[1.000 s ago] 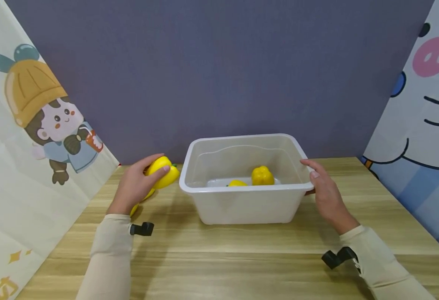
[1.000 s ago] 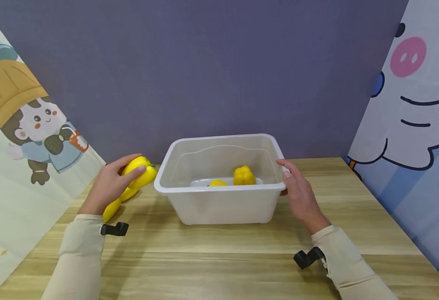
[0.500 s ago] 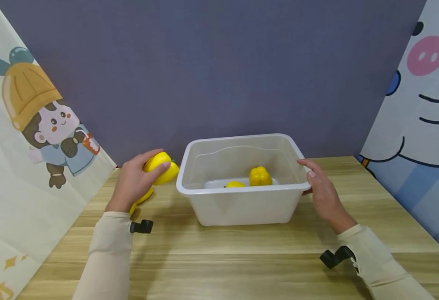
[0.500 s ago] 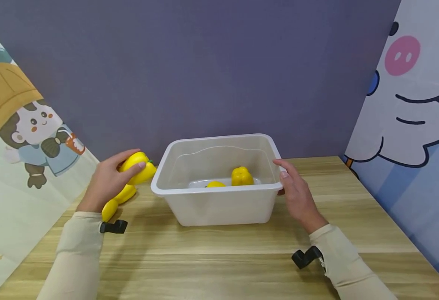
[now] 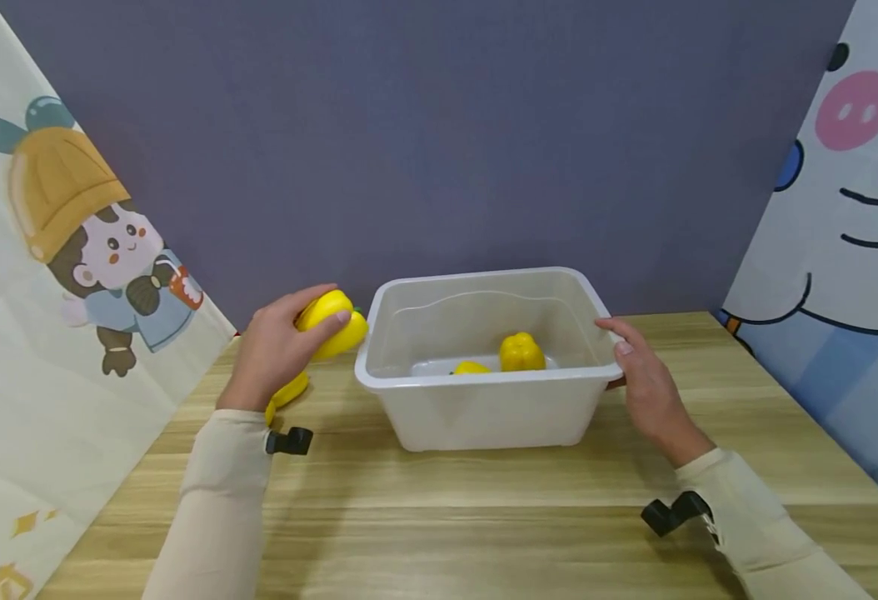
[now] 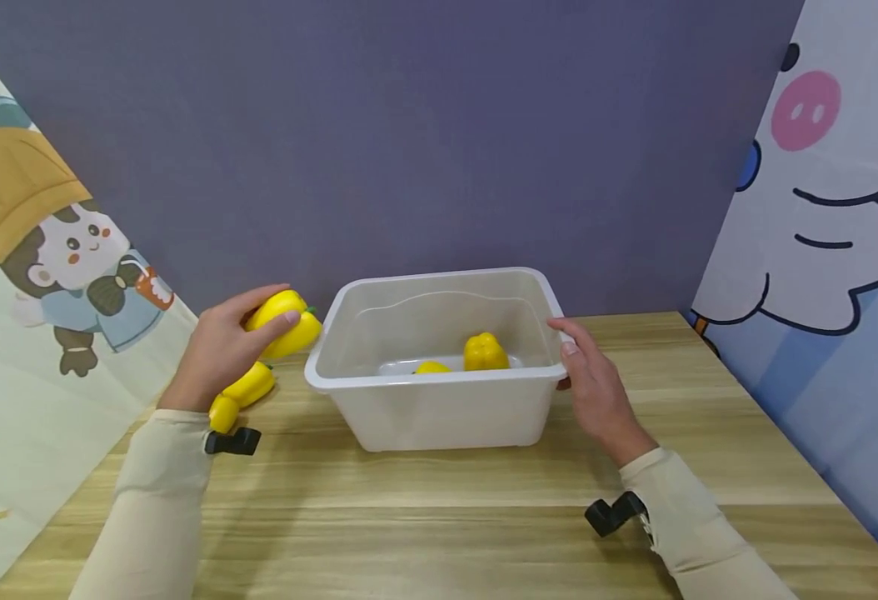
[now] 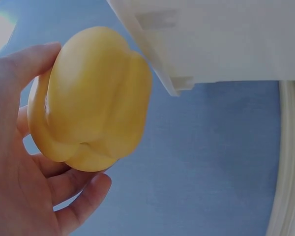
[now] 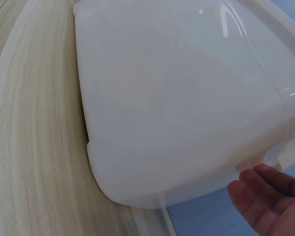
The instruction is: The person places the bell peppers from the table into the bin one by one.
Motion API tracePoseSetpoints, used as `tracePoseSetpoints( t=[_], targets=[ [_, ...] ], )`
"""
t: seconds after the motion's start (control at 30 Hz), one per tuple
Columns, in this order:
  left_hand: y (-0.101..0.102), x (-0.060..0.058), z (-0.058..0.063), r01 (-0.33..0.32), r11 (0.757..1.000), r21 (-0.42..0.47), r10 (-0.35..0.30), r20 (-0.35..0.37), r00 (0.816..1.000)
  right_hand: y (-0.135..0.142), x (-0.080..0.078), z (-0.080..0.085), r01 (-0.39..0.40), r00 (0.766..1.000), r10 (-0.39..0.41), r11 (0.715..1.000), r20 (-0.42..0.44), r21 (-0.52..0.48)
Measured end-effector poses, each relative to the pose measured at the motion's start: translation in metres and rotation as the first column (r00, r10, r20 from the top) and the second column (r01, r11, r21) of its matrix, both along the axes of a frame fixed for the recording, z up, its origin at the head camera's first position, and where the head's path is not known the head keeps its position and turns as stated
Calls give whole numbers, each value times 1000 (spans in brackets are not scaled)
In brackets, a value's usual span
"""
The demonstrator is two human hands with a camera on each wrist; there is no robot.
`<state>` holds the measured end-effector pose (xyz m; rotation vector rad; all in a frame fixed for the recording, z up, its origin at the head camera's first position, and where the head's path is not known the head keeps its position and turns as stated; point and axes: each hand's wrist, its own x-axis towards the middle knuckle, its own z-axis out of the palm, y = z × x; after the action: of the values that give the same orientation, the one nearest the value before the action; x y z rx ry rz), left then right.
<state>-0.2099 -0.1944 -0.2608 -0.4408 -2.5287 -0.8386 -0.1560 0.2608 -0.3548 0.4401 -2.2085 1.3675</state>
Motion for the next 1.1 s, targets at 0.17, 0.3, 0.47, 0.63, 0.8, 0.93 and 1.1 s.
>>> tracePoseSetpoints(
  t=[0.17,0.3,0.47,0.63,0.8,0.93,1.1],
  targets=[
    [6,1,7,17,1000,-15,-17,6,1000,2,0,-1,0,1000,0,1000,1,-12],
    [9,1,10,38,999,3,-38,35,999,1,0,-1,-6,1000,6,1000,7,-16],
    [13,1,14,82,996,42,-85,98,992,2,0,-1,8,1000,-8,1000,7,6],
    [18,1,19,139,989,53,-145,134,980,3,0,-1,5,1000,-5,1000,0,15],
    [21,0,23,195,979,63,-203,175,963,2,1,0,-1,1000,1,1000,-2,9],
    [24,0,26,235,970,59,-242,180,953,1,1,0,-6,1000,6,1000,4,13],
    [30,-1,30,256,967,11,-254,174,952,0,1,0,-9,1000,9,1000,4,12]
  ],
)
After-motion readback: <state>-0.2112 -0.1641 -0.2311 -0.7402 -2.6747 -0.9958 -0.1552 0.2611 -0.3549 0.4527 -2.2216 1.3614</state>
